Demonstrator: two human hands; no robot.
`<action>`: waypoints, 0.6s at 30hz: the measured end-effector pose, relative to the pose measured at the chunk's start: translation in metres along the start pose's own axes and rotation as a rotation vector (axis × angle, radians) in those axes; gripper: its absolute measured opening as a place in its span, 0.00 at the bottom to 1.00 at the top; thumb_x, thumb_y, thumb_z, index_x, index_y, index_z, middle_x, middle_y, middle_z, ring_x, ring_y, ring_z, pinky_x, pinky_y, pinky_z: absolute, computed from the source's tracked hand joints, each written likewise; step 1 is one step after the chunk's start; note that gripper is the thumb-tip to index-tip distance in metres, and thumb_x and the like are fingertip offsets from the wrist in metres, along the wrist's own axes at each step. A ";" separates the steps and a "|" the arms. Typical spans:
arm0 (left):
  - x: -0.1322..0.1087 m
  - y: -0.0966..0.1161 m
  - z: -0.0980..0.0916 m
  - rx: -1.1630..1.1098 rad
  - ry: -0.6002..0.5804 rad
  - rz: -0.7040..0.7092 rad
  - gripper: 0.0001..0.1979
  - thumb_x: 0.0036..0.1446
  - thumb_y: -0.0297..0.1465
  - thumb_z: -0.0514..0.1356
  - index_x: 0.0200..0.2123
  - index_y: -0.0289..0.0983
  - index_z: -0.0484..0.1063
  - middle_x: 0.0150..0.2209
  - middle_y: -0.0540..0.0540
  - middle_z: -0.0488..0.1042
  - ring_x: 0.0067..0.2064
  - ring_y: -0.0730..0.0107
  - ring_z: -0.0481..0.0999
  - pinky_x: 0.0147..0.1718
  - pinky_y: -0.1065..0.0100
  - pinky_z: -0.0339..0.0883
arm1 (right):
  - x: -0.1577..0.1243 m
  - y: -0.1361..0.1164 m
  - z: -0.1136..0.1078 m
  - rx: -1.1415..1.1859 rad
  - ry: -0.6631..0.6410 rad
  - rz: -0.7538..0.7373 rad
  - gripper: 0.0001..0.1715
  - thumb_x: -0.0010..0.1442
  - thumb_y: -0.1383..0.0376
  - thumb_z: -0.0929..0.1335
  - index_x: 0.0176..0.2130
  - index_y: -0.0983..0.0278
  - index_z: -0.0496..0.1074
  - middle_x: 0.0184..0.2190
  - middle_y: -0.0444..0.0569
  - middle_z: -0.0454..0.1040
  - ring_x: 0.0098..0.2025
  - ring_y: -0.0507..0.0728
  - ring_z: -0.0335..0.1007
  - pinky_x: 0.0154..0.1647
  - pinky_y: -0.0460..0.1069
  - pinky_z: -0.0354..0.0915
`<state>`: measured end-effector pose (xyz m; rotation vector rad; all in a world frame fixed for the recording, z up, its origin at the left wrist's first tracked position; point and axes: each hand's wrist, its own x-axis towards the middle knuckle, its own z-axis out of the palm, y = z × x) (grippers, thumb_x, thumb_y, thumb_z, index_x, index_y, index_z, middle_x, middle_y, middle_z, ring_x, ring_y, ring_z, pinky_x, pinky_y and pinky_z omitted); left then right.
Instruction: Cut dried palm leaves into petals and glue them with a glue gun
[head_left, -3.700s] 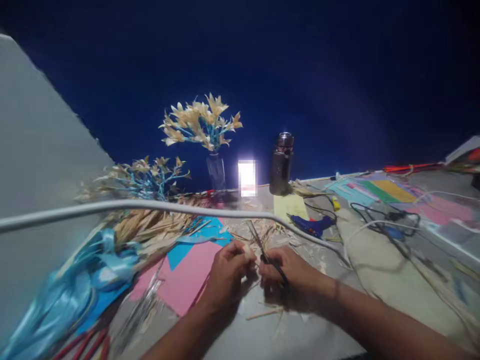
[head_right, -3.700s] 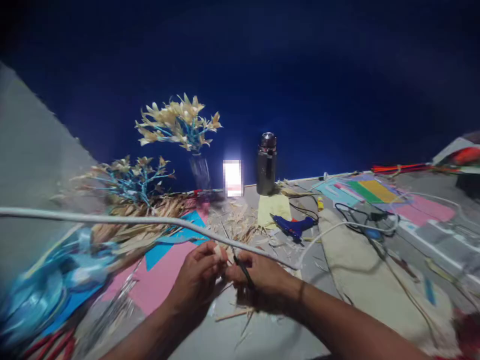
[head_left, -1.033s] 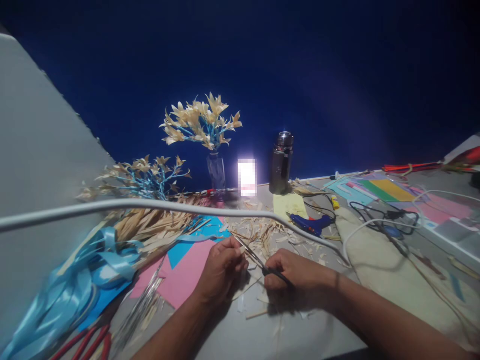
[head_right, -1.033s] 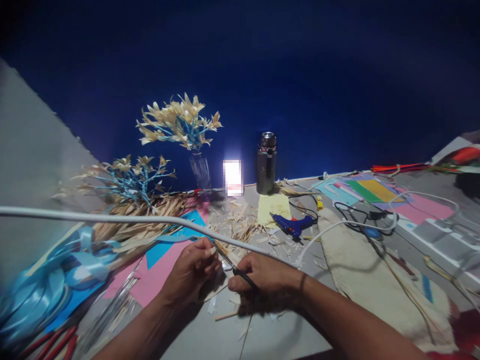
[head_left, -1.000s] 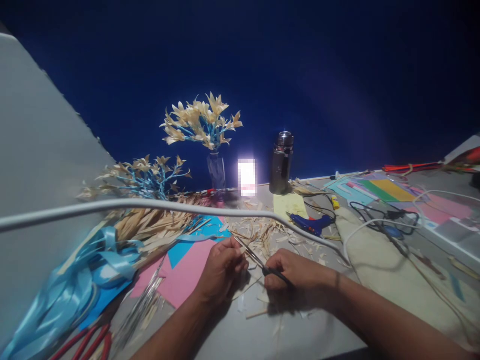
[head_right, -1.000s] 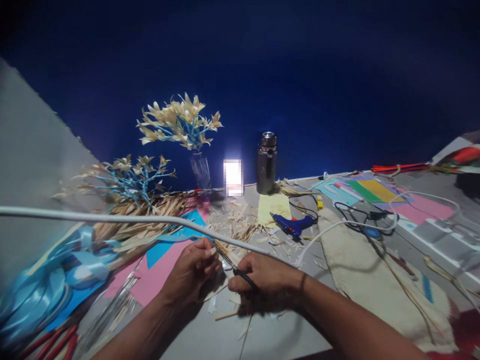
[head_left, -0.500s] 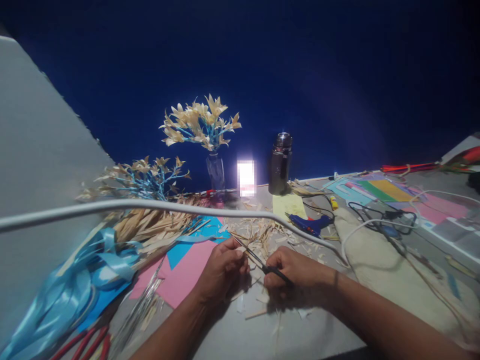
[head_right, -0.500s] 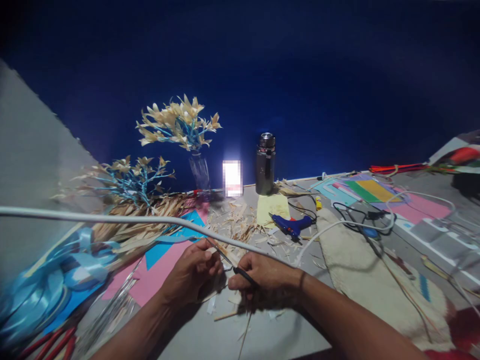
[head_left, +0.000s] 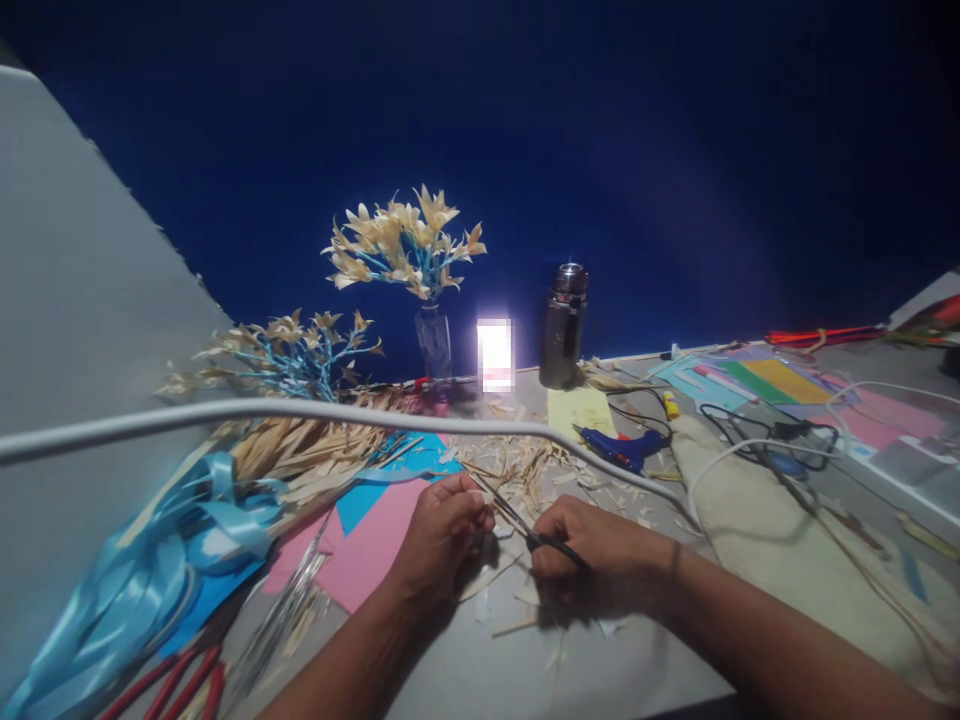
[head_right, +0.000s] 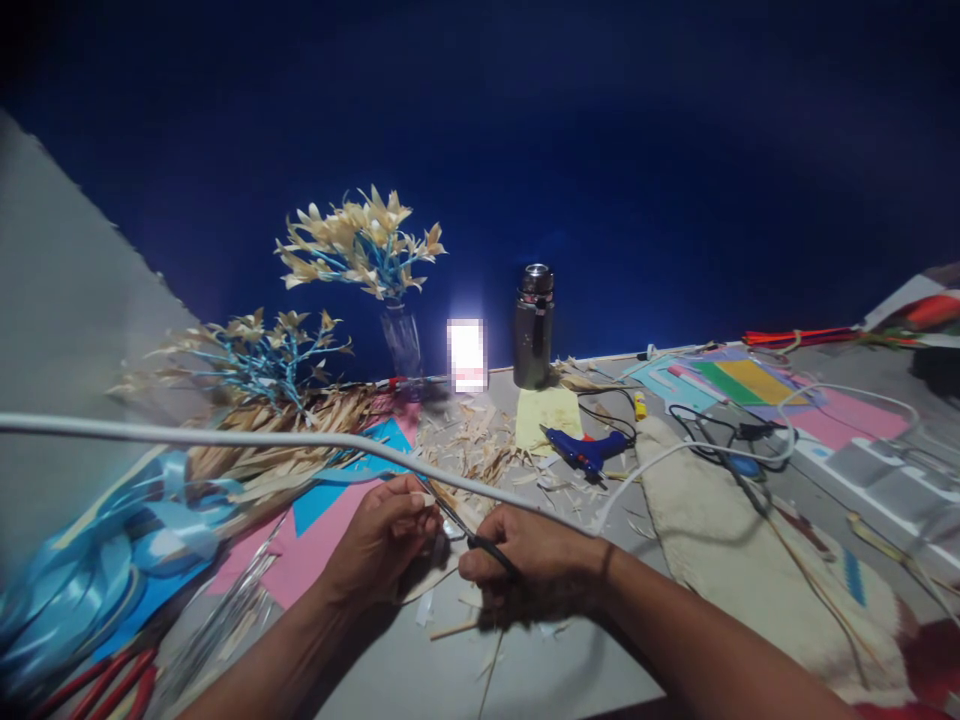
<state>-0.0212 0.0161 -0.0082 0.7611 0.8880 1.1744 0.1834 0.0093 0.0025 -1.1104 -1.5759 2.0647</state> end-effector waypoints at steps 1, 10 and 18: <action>0.000 0.000 0.000 0.006 0.001 0.004 0.09 0.44 0.29 0.67 0.22 0.36 0.69 0.18 0.50 0.70 0.21 0.75 0.65 0.21 0.74 0.56 | 0.001 0.001 -0.001 0.001 0.002 0.006 0.28 0.47 0.48 0.77 0.18 0.67 0.68 0.14 0.43 0.67 0.15 0.46 0.58 0.14 0.42 0.51; 0.002 -0.003 -0.001 0.018 0.009 0.013 0.08 0.44 0.29 0.67 0.23 0.36 0.70 0.19 0.50 0.70 0.21 0.76 0.65 0.23 0.73 0.59 | 0.005 0.009 0.000 0.041 0.028 0.055 0.18 0.49 0.60 0.73 0.17 0.66 0.68 0.12 0.41 0.65 0.14 0.47 0.60 0.14 0.41 0.52; 0.004 -0.004 -0.003 0.021 0.002 0.020 0.08 0.43 0.29 0.67 0.23 0.36 0.70 0.18 0.51 0.70 0.21 0.75 0.64 0.22 0.72 0.57 | 0.002 0.005 0.000 0.000 0.026 0.037 0.20 0.50 0.58 0.74 0.18 0.65 0.67 0.13 0.41 0.65 0.14 0.46 0.57 0.14 0.41 0.51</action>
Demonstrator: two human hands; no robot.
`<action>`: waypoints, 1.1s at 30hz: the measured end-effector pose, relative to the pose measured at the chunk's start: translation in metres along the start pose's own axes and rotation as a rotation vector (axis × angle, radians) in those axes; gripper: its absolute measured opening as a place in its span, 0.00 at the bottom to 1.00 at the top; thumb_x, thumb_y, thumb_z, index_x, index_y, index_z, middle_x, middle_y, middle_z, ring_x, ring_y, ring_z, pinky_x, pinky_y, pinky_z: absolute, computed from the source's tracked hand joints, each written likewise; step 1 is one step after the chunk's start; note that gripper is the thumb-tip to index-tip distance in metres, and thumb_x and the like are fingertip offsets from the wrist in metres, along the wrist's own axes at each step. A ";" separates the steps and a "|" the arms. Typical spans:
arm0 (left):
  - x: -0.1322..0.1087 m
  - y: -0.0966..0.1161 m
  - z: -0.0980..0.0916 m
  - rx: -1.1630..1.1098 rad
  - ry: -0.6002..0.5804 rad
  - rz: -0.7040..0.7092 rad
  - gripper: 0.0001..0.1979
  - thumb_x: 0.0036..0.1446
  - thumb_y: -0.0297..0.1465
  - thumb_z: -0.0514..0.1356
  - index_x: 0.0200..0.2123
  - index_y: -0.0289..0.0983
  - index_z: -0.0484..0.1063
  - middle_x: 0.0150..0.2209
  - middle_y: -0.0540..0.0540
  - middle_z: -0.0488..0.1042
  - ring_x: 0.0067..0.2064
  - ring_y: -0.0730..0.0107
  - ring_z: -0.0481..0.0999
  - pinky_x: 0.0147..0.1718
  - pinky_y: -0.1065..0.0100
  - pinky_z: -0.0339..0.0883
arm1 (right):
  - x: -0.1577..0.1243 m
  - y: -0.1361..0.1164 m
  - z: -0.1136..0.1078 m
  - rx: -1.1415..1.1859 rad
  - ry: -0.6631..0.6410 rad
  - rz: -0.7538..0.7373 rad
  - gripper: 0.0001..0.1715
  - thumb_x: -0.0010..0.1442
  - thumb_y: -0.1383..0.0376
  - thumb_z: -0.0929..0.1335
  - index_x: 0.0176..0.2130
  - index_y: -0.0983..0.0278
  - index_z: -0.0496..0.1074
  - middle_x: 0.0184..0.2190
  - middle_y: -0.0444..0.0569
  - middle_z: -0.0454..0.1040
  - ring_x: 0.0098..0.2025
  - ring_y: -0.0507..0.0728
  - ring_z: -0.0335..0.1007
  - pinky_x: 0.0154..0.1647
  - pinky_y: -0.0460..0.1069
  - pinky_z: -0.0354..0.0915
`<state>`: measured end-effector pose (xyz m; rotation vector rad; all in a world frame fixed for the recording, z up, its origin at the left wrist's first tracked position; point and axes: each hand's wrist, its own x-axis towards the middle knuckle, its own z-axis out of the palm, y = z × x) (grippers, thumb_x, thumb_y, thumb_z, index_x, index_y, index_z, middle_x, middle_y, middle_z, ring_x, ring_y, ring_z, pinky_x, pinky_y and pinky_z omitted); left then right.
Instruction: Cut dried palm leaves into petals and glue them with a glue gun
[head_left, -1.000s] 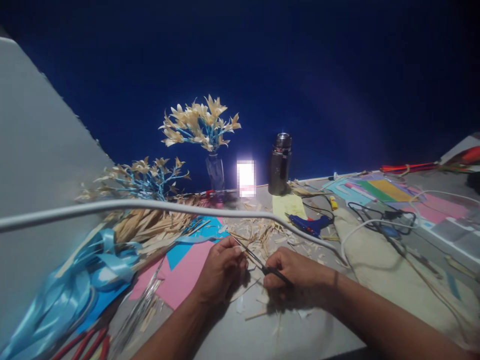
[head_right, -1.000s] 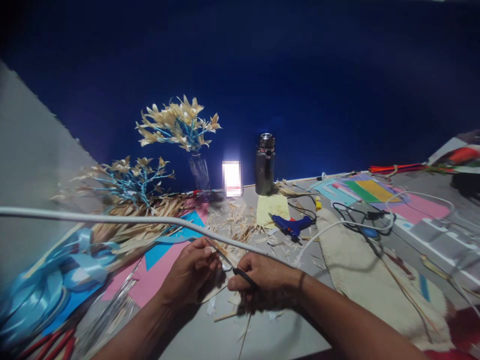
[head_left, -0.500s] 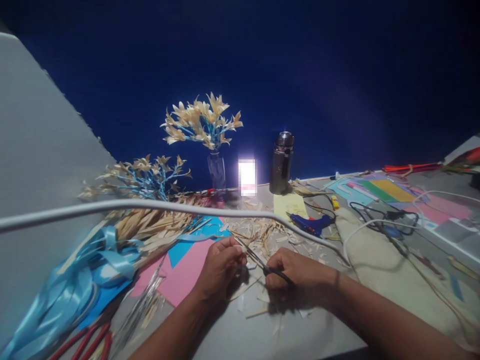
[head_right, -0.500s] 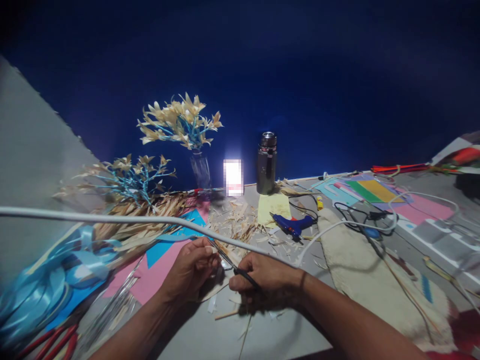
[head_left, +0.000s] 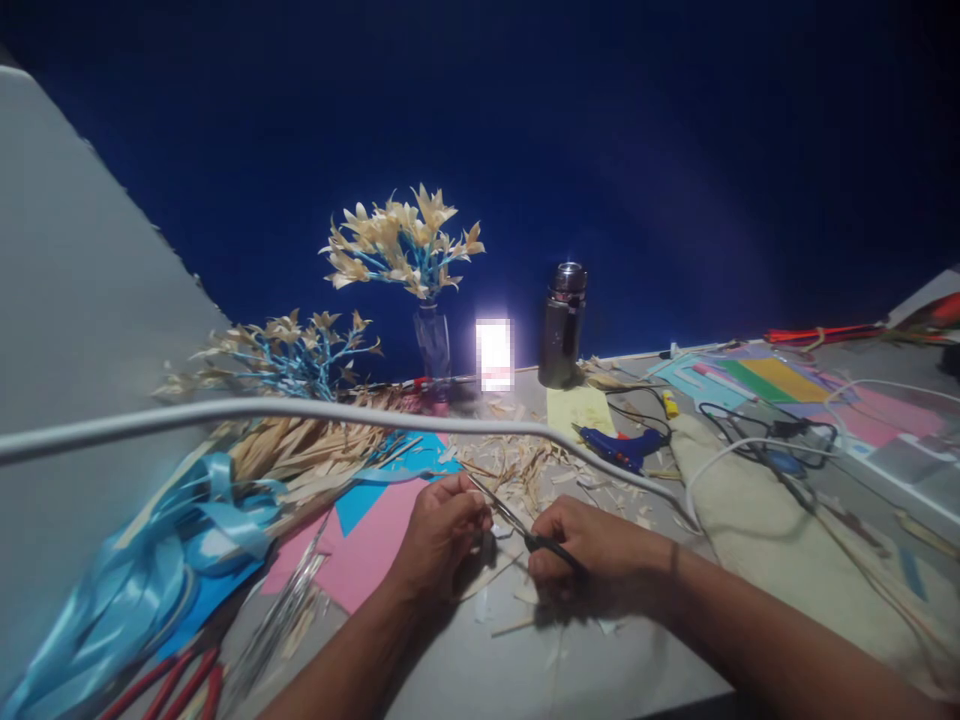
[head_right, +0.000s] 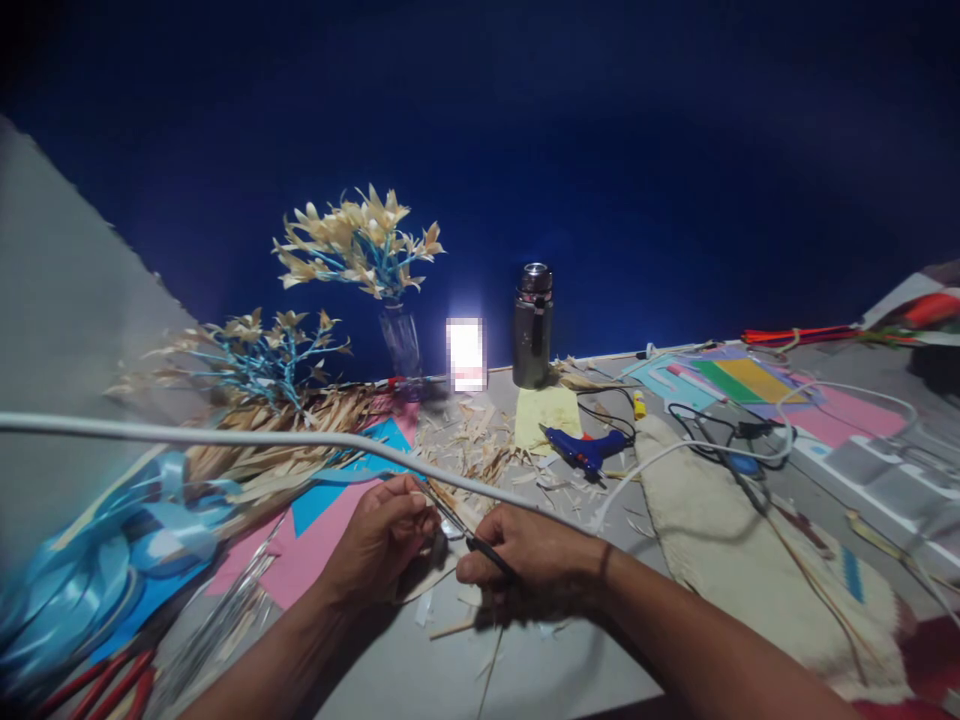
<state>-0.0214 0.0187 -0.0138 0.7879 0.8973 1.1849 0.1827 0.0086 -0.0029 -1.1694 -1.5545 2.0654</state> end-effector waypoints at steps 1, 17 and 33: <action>0.000 0.000 0.000 0.003 -0.006 0.000 0.08 0.43 0.29 0.67 0.23 0.36 0.69 0.18 0.51 0.70 0.21 0.75 0.64 0.23 0.72 0.57 | 0.000 -0.001 -0.001 -0.030 0.007 0.011 0.20 0.51 0.58 0.74 0.18 0.65 0.67 0.13 0.41 0.65 0.14 0.47 0.57 0.13 0.42 0.50; -0.003 0.007 0.004 -0.130 0.006 -0.004 0.09 0.44 0.28 0.70 0.26 0.36 0.71 0.20 0.51 0.72 0.23 0.74 0.69 0.24 0.73 0.62 | 0.005 0.003 -0.004 -0.045 0.038 -0.002 0.17 0.51 0.62 0.73 0.18 0.65 0.67 0.13 0.40 0.64 0.14 0.46 0.55 0.13 0.43 0.49; -0.012 -0.007 0.008 0.128 -0.026 -0.101 0.05 0.48 0.29 0.69 0.25 0.35 0.76 0.22 0.47 0.75 0.25 0.71 0.72 0.29 0.69 0.68 | 0.008 -0.004 0.010 0.502 0.275 -0.330 0.24 0.42 0.66 0.81 0.37 0.65 0.71 0.29 0.42 0.74 0.30 0.51 0.72 0.31 0.45 0.67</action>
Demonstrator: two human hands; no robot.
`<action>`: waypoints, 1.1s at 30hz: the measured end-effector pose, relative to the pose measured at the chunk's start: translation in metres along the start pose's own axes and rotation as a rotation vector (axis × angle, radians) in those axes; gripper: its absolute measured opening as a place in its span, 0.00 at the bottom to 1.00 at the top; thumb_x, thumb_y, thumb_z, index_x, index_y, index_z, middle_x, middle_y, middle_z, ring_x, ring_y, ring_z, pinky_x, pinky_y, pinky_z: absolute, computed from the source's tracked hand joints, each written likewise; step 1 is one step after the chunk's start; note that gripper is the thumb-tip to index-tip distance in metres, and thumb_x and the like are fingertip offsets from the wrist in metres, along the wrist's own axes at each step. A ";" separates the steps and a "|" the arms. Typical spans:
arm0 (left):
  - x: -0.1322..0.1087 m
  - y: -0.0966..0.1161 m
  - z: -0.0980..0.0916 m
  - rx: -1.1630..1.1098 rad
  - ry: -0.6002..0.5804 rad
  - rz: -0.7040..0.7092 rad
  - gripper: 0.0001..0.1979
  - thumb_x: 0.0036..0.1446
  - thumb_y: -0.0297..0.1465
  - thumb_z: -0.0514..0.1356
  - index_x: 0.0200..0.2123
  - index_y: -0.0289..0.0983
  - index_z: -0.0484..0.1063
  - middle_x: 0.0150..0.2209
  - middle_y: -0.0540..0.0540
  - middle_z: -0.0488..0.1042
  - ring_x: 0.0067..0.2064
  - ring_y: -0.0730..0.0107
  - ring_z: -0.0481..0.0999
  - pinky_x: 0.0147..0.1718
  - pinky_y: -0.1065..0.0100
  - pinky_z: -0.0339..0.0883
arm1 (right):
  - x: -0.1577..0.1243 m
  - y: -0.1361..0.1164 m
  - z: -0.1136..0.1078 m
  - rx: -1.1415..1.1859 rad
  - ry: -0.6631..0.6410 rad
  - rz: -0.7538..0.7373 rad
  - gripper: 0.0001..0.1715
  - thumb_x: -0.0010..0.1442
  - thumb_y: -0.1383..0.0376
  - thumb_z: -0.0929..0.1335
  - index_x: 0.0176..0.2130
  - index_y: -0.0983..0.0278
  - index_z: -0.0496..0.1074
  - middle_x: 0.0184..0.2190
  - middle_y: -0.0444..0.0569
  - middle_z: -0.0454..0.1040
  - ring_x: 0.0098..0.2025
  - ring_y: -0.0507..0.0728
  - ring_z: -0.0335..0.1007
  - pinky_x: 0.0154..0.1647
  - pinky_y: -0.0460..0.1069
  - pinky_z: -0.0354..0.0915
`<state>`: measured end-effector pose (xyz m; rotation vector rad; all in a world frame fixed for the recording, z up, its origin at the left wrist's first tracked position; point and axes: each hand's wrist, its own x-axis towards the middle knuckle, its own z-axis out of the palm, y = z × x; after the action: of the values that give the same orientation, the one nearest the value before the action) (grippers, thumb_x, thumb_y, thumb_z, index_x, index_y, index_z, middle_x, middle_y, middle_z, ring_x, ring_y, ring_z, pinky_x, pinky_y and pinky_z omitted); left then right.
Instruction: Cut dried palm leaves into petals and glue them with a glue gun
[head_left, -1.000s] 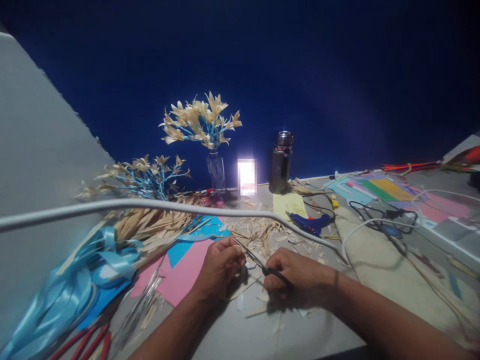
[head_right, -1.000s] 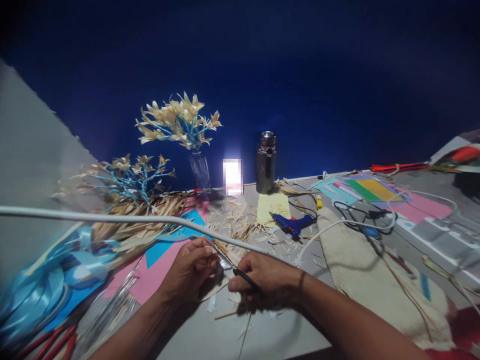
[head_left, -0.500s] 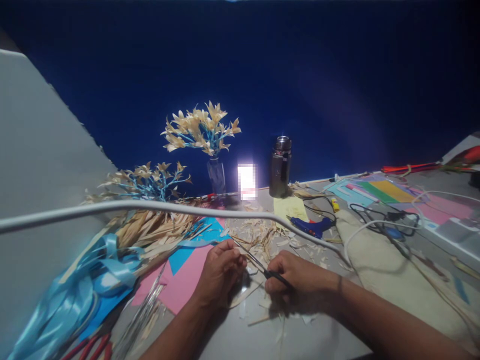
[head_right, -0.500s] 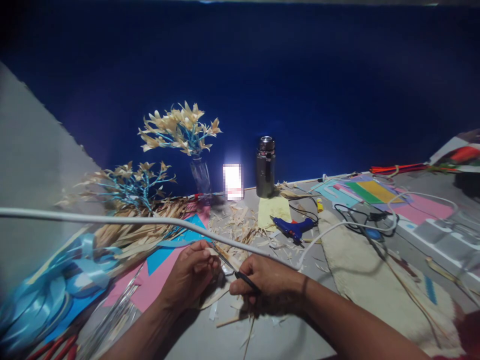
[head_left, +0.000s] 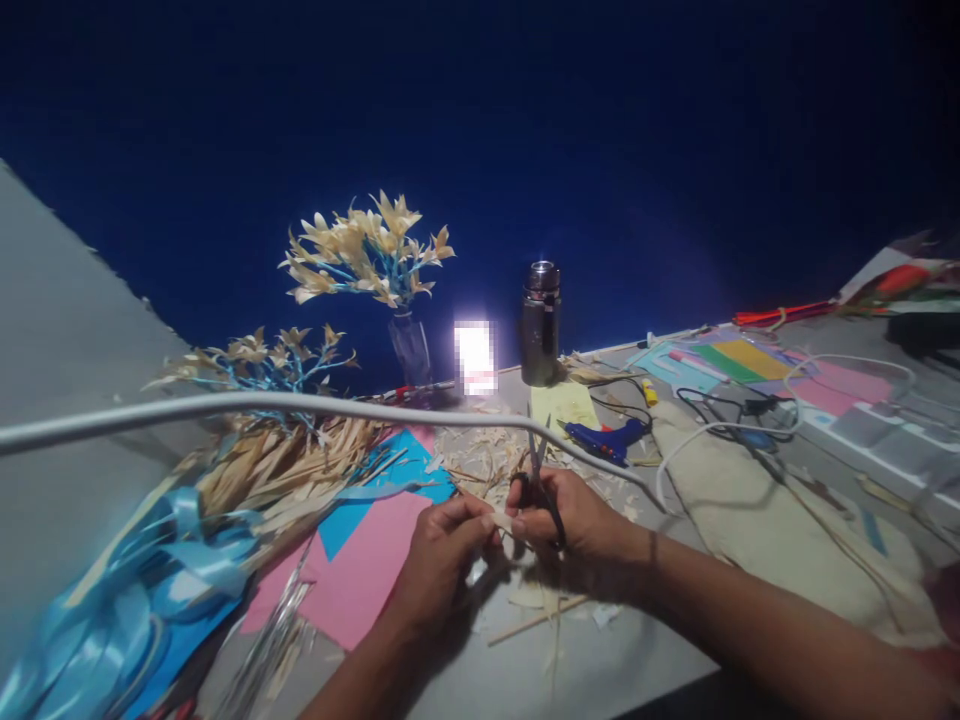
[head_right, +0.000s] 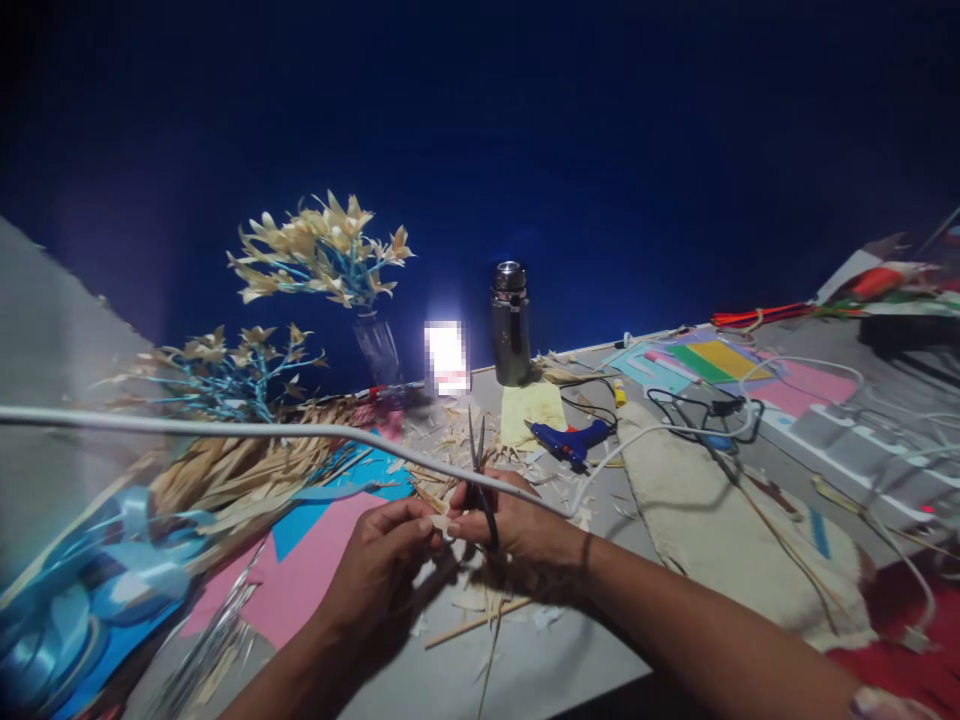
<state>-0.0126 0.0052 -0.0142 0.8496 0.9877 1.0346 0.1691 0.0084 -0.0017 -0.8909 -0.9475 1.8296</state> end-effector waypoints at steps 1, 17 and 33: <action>-0.001 -0.001 0.002 -0.017 -0.011 -0.027 0.05 0.47 0.29 0.69 0.25 0.34 0.77 0.22 0.47 0.75 0.25 0.70 0.72 0.29 0.67 0.69 | -0.001 0.000 0.000 0.000 0.001 -0.006 0.24 0.41 0.66 0.81 0.36 0.65 0.71 0.28 0.42 0.74 0.29 0.51 0.72 0.31 0.45 0.67; -0.007 -0.014 0.010 -0.251 -0.240 -0.171 0.17 0.46 0.34 0.74 0.26 0.38 0.67 0.19 0.53 0.66 0.21 0.75 0.63 0.21 0.72 0.53 | 0.001 0.009 -0.003 -0.027 -0.149 0.024 0.28 0.41 0.60 0.82 0.35 0.66 0.69 0.25 0.44 0.75 0.27 0.55 0.75 0.28 0.47 0.68; -0.005 -0.005 0.011 -0.251 -0.256 -0.188 0.16 0.46 0.38 0.74 0.29 0.36 0.72 0.21 0.49 0.71 0.23 0.71 0.68 0.24 0.68 0.63 | 0.001 -0.001 -0.008 -0.039 -0.136 0.042 0.26 0.42 0.59 0.83 0.33 0.66 0.69 0.23 0.43 0.75 0.25 0.54 0.75 0.28 0.47 0.69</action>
<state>-0.0021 -0.0020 -0.0142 0.6493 0.6898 0.8441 0.1754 0.0118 -0.0047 -0.8240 -1.0589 1.9327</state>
